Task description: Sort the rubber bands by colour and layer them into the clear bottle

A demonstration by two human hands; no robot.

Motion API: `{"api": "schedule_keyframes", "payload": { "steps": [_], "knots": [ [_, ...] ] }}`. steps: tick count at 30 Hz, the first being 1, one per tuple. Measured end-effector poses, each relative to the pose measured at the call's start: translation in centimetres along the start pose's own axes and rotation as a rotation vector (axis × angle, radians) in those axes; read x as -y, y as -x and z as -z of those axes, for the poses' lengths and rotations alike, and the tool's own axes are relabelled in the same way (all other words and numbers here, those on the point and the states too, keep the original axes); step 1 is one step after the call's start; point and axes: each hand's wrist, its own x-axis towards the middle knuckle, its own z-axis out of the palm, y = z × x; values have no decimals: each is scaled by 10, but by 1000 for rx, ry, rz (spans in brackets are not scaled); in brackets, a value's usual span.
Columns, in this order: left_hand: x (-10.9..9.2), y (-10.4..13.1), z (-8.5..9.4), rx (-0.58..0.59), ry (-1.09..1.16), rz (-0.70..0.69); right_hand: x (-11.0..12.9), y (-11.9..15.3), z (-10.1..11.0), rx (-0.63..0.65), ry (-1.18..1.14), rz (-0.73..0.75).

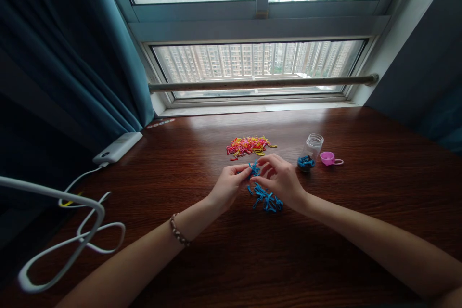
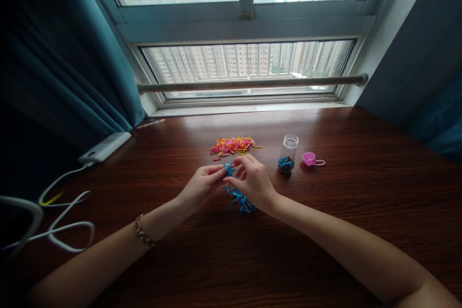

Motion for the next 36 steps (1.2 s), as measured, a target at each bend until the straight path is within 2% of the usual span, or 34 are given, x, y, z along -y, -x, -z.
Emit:
{"api": "schedule_keyframes", "payload": {
  "steps": [3,8,12,17,21,24,27,32,36],
  "knots": [
    [-3,-4,7,24,-74,75,0,-2,1,41,-84,-6],
    [-7,-10,16,14,-179,141,3,-4,5,123,-32,66],
    [-9,-12,19,28,-217,121,4,-6,7,122,9,49],
    [-7,-13,19,56,-96,132,1,-8,8,66,28,2],
    [-5,-13,18,-5,-76,104,-1,-7,7,29,65,12],
    [-5,-12,17,-54,-155,47,-3,-6,6,25,78,27],
    [-8,-10,16,-80,-256,4,-5,-5,4,36,10,-31],
    [-18,-10,19,-71,-349,-7,-8,-8,5,199,-159,-295],
    [-29,-12,20,-73,-370,-20,-3,-11,13,494,-60,-400]
  ]
}}
